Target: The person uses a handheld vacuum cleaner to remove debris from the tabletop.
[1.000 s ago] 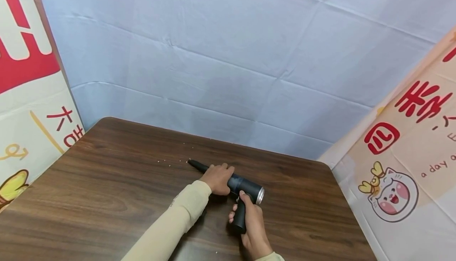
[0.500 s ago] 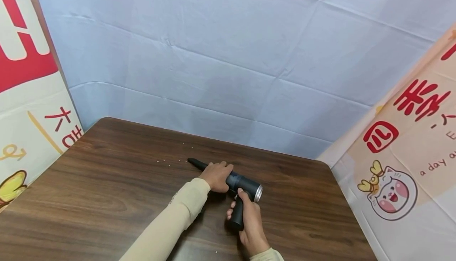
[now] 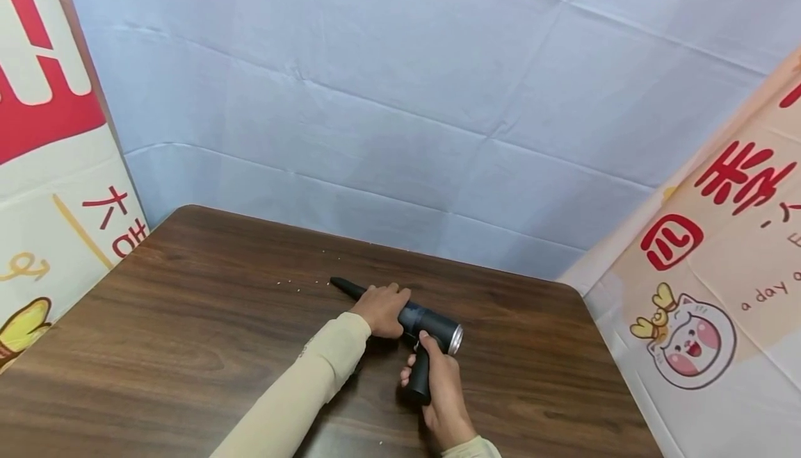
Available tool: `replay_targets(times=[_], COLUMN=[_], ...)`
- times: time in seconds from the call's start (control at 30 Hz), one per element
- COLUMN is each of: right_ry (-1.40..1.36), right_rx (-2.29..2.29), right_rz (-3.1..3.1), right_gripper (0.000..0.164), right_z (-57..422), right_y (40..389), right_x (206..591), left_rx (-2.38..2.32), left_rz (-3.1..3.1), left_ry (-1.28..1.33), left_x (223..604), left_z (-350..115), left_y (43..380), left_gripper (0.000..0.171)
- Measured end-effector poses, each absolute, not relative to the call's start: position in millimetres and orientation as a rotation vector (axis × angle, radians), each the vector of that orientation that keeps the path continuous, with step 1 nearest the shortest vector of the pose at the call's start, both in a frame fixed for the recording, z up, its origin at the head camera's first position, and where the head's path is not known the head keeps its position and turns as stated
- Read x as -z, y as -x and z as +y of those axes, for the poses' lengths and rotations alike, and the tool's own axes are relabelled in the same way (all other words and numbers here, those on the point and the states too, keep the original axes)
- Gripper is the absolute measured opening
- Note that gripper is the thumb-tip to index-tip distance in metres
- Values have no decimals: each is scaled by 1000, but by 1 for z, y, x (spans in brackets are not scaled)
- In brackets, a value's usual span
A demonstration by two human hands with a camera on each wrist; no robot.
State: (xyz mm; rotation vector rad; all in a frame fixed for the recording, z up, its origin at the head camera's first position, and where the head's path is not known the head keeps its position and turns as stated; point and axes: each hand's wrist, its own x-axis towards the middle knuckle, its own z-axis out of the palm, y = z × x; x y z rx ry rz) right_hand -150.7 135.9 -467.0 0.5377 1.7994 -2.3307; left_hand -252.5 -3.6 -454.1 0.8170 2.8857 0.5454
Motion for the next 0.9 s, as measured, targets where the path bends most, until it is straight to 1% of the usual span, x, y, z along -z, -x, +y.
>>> replay_targets(times=[0.43,0.9], right_ry=[-495,-472], right_rx=[2280,2271], right_rz=[1806,1786], right_gripper=[48,52], right_z=[142,139], right_y=[147,149], right_x=[461,461], left_rx=[-556,-570], left_rz=[2900,2932], left_ry=[-790,-761], left_x=[454,455], left_z=[-4,-9], left_y=[244,243], left_gripper=[63,63])
